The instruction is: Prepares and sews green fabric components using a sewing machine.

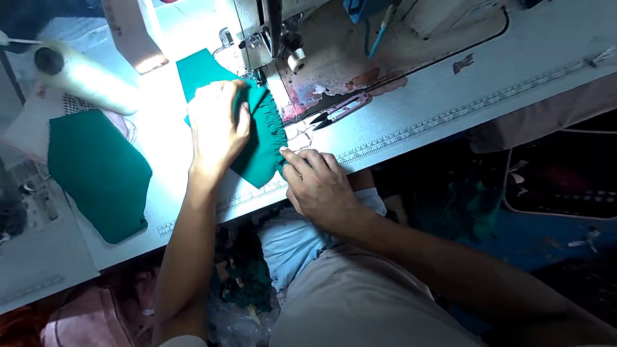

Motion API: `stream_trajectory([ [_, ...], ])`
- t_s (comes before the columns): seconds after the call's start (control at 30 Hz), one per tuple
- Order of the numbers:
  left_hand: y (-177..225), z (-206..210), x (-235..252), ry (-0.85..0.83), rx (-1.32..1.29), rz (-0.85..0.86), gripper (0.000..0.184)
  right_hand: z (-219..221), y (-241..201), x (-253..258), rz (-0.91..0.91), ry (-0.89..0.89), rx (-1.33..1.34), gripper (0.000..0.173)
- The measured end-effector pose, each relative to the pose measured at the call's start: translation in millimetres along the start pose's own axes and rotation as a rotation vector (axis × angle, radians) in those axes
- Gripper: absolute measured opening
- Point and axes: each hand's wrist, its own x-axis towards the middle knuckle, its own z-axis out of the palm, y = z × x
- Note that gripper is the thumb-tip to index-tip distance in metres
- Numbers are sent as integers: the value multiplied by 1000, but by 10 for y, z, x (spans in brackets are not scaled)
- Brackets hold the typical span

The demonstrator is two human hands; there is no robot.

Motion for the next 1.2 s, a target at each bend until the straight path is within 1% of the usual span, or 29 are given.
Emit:
stream_trajectory([
  [0.03,-20,-11,47,-71,72,-28,49,4,3,1,0,7,-3,20],
  [0.07,-37,-24,94,-108,115,-28,52,11,9,2,-2,13,-7,20],
  [0.1,-46,-43,129,-130,142,-12,50,16,13,0,0,13,-7,20],
  [0.2,-68,-114,206,-164,132,85,33,25,15,-5,8,18,-3,20],
  [0.23,-78,-135,215,-168,122,126,31,25,13,-4,8,21,-4,20],
  [0.3,-87,-163,232,-173,101,197,31,30,13,-3,8,32,-6,20],
  [0.37,-74,-159,259,-179,116,215,33,33,12,-8,7,36,-14,21],
  [0.43,-79,-146,299,-221,166,198,45,29,7,-15,3,37,-18,20],
  [0.47,-83,-147,323,-247,174,184,48,28,9,-18,1,37,-17,21],
  [0.53,-101,-171,374,-277,154,191,42,29,14,-22,5,35,-20,21],
  [0.6,-123,-195,383,-278,102,244,36,38,19,-28,7,32,-16,22],
  [0.67,-108,-228,364,-253,46,288,34,48,27,-25,5,42,-13,22],
  [0.7,-90,-242,351,-242,30,282,34,47,28,-25,7,42,-11,22],
  [0.73,-81,-243,343,-227,30,266,36,47,26,-26,9,40,-10,22],
  [0.83,-114,-167,339,-187,62,197,52,46,21,-31,9,29,-13,23],
  [0.9,-140,-119,355,-182,52,134,54,52,30,-35,4,27,-18,23],
  [0.97,-163,-94,374,-167,39,121,50,63,35,-40,1,32,-27,23],
  [1.03,-187,-73,388,-157,19,174,43,66,35,-39,0,36,-25,23],
  [1.1,-192,-73,385,-185,-8,212,38,63,25,-41,2,36,-15,23],
  [1.2,-188,-71,391,-214,-9,189,38,58,22,-41,10,40,4,23],
])
